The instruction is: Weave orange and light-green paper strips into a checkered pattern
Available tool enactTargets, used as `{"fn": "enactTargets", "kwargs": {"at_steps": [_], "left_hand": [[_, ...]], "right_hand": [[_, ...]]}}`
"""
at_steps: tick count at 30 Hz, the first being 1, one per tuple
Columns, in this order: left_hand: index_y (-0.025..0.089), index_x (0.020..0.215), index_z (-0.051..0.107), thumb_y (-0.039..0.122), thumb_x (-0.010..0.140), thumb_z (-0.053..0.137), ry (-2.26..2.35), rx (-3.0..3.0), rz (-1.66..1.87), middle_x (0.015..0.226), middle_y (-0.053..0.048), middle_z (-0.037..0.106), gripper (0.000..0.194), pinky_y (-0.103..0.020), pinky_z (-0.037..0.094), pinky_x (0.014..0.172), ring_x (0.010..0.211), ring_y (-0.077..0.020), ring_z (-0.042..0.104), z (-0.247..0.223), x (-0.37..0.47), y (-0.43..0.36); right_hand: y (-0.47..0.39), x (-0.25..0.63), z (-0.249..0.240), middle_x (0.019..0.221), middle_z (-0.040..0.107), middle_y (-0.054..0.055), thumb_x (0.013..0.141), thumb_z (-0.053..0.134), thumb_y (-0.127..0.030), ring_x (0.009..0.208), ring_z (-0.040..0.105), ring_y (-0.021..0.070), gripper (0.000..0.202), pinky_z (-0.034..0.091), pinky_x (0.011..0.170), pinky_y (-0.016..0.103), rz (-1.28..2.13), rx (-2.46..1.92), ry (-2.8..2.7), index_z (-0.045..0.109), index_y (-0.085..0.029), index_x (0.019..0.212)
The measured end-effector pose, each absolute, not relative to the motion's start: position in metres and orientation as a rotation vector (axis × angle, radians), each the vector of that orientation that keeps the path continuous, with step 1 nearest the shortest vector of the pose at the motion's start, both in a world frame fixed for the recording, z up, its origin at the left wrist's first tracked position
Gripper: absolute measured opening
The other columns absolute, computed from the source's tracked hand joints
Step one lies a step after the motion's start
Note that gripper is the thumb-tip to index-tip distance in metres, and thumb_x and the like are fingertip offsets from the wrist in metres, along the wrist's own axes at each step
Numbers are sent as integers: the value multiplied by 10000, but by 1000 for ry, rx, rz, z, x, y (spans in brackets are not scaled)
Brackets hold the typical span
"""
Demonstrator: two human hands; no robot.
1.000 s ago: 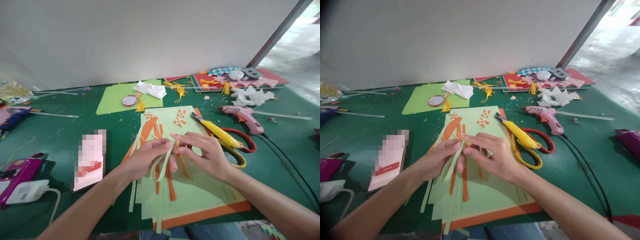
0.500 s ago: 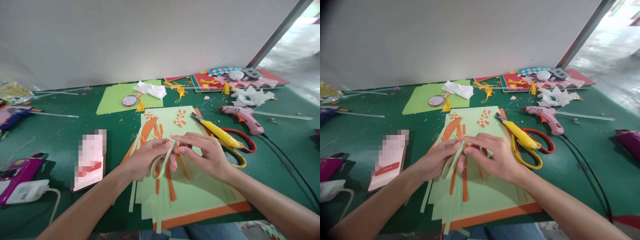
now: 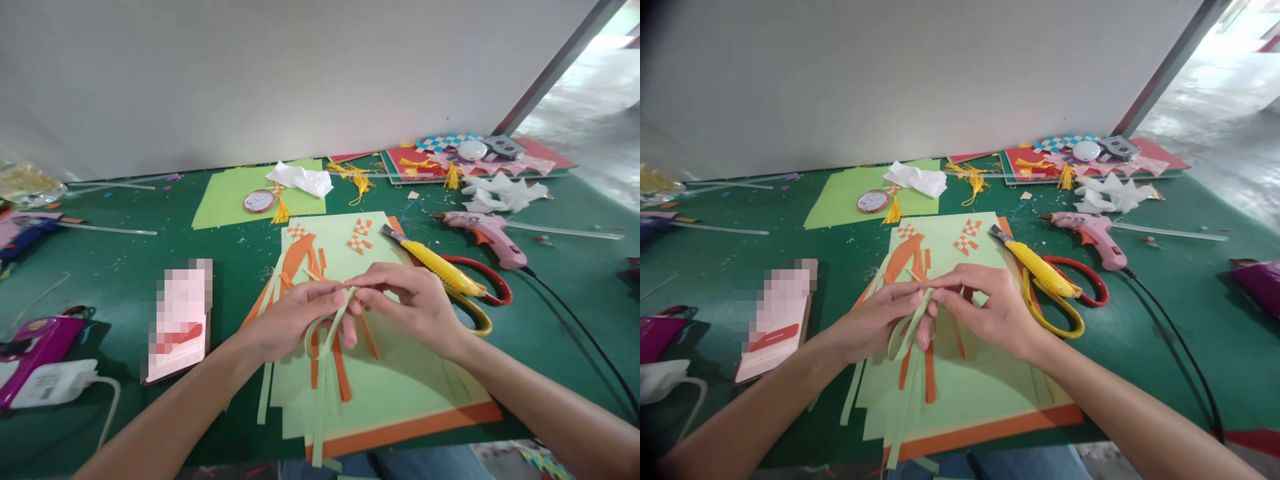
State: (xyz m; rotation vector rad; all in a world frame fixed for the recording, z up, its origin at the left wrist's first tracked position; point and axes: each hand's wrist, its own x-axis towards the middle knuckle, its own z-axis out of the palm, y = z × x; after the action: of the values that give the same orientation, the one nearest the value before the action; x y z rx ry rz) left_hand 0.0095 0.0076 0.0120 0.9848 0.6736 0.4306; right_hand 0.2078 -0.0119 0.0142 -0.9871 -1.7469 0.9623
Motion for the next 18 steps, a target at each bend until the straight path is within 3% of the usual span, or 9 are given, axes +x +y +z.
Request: {"fn": "enactTargets", "kwargs": {"at_steps": [8, 14, 18], "left_hand": [[157, 857, 648, 460, 909, 582, 709, 1063, 427, 641, -23, 687, 314, -234, 407, 637, 624, -121, 581, 12, 9, 8], [162, 881, 696, 441, 939, 538, 681, 1156, 437, 675, -39, 712, 325, -255, 464, 771, 740, -152, 644, 16, 11, 6], [162, 840, 728, 476, 942, 493, 816, 1390, 440, 718, -53, 730, 404, -279, 507, 714, 730, -191, 672, 24, 13, 0]], "right_hand": [[-13, 209, 15, 711, 688, 21, 877, 611, -214, 619, 622, 136, 123, 447, 550, 274, 1118, -962, -1694, 720, -171, 839], [-14, 209, 16, 641, 649, 1, 895, 604, -242, 604, 594, 129, 143, 422, 570, 278, 1249, -970, -1659, 659, -176, 780], [-14, 209, 13, 581, 616, -21, 902, 599, -236, 568, 567, 111, 173, 416, 575, 264, 1346, -974, -1576, 605, -175, 740]]}}
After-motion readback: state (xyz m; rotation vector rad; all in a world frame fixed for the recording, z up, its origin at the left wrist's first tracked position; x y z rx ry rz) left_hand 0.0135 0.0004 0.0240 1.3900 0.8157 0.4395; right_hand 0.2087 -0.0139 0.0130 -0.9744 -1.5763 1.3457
